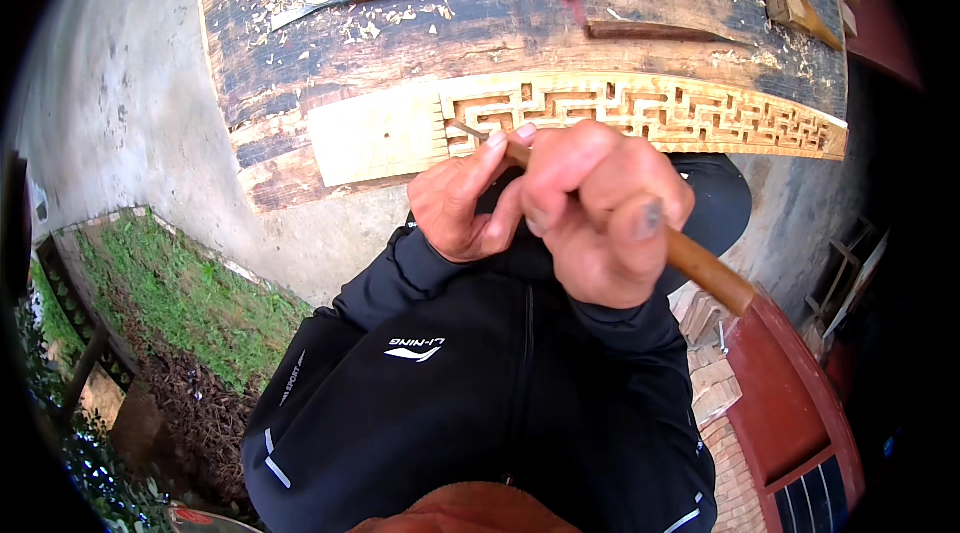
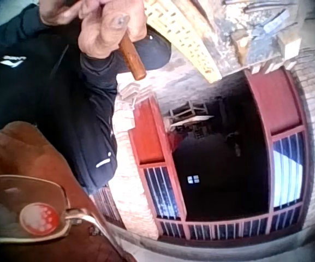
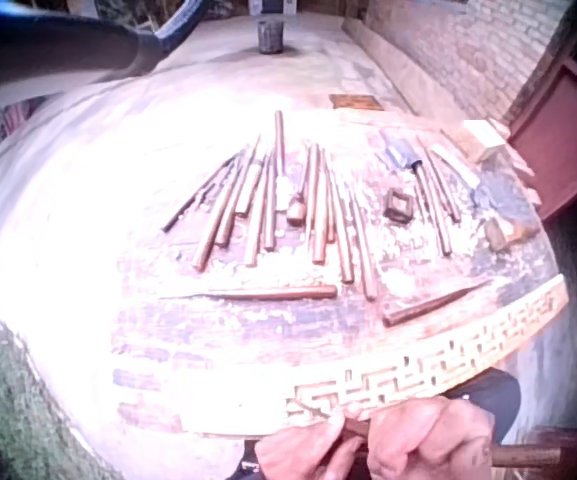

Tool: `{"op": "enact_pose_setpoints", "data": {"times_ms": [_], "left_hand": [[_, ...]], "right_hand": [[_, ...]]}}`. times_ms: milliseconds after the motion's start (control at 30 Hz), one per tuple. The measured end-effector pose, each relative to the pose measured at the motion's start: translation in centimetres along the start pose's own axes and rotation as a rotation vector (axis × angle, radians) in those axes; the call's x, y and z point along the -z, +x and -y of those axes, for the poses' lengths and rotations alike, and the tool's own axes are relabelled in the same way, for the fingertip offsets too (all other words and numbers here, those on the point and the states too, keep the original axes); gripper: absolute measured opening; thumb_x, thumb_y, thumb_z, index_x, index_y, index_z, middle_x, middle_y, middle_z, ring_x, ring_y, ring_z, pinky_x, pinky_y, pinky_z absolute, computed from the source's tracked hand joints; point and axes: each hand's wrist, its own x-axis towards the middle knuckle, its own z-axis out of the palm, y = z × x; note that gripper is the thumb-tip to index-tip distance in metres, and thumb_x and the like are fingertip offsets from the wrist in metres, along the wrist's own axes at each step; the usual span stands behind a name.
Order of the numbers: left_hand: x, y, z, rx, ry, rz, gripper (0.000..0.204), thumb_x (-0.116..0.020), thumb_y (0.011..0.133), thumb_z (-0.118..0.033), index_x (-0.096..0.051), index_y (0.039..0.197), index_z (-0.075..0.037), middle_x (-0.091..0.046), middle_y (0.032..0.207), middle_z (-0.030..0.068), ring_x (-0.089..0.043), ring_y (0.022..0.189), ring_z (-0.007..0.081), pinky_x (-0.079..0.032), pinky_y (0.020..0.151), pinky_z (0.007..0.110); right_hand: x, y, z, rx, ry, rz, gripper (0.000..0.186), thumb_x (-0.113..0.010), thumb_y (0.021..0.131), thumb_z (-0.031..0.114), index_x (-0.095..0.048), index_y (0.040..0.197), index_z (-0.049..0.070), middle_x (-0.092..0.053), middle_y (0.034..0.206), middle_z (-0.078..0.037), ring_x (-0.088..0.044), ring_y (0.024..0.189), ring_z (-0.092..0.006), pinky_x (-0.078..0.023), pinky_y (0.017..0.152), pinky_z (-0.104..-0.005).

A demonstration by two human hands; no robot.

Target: The person carves a geometric pattern into a wooden plank using a small chisel, holding the tool with both hands to apply precise pressure.

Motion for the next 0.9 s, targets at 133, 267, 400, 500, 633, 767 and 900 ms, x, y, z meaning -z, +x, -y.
{"op": "enact_pose_setpoints", "data": {"times_ms": [133, 267, 400, 500, 633, 767, 900], "left_hand": [[-0.5, 0.7, -0.5, 0.02, -0.013, 0.091, 0.07, -0.087, 0.082, 0.002, -0.061, 0.147, 0.007, -0.082, 0.124, 0.0157, -0.081, 0.084, 0.0236, -0.06, 0.068, 0.031], [-0.9, 1.1, -0.6, 0.058, -0.009, 0.14, 0.075, -0.088, 0.082, 0.003, -0.057, 0.15, 0.007, -0.082, 0.123, 0.0184, -0.083, 0.086, 0.0256, -0.062, 0.072, 0.03], [-1.1, 1.0, -1.0, 0.127, -0.023, 0.132, 0.068, -0.086, 0.084, 0.003, -0.061, 0.147, 0.008, -0.082, 0.123, 0.0186, -0.082, 0.087, 0.0259, -0.061, 0.072, 0.031], [-1.2, -0.1, -0.5, 0.145, -0.066, 0.101, 0.066, -0.086, 0.084, 0.003, -0.062, 0.145, 0.009, -0.081, 0.126, 0.0187, -0.082, 0.088, 0.0263, -0.061, 0.072, 0.031], [-1.7, -0.6, -0.3, 0.176, -0.145, 0.003, 0.071, -0.089, 0.082, 0.003, -0.059, 0.146, 0.007, -0.08, 0.129, 0.0209, -0.082, 0.088, 0.0276, -0.062, 0.072, 0.032], [-2.5, -0.6, -0.5, 0.137, -0.092, -0.035, 0.074, -0.091, 0.082, 0.0, -0.055, 0.146, 0.006, -0.078, 0.132, 0.0236, -0.083, 0.088, 0.0299, -0.064, 0.074, 0.033], [-2.3, -0.7, -0.2, 0.118, -0.105, -0.058, 0.079, -0.09, 0.082, 0.001, -0.05, 0.15, 0.006, -0.076, 0.136, 0.0245, -0.083, 0.09, 0.0295, -0.065, 0.075, 0.032]], "right_hand": [[2.3, 0.7, 0.1, -0.02, 0.282, -0.093, 0.06, -0.043, 0.117, 0.06, -0.039, 0.079, 0.013, -0.054, 0.071, -0.012, -0.042, 0.052, -0.0172, -0.04, 0.054, -0.0311], [3.2, 1.3, 0.1, -0.046, 0.294, -0.089, 0.062, -0.041, 0.116, 0.064, -0.041, 0.076, 0.016, -0.053, 0.071, -0.005, -0.04, 0.047, -0.0124, -0.036, 0.057, -0.0282], [3.7, 1.4, -0.3, -0.067, 0.262, -0.085, 0.067, -0.04, 0.115, 0.068, -0.039, 0.071, 0.017, -0.052, 0.066, -0.004, -0.041, 0.046, -0.0129, -0.034, 0.051, -0.029], [3.8, 1.3, -0.8, -0.083, 0.278, 0.004, 0.071, -0.039, 0.114, 0.071, -0.037, 0.069, 0.017, -0.053, 0.065, -0.004, -0.044, 0.046, -0.0131, -0.035, 0.049, -0.0283], [3.0, 1.6, -1.0, -0.066, 0.238, 0.065, 0.074, -0.041, 0.11, 0.077, -0.038, 0.069, 0.016, -0.053, 0.067, -0.004, -0.045, 0.046, -0.0135, -0.035, 0.049, -0.028], [1.2, 2.5, -0.7, -0.013, 0.228, -0.064, 0.073, -0.04, 0.11, 0.078, -0.04, 0.072, 0.016, -0.052, 0.068, -0.004, -0.041, 0.045, -0.014, -0.032, 0.048, -0.0293], [1.2, 2.2, -0.8, -0.008, 0.177, 0.027, 0.075, -0.034, 0.11, 0.079, -0.039, 0.071, 0.015, -0.053, 0.066, -0.005, -0.041, 0.045, -0.0135, -0.032, 0.046, -0.0288]]}}
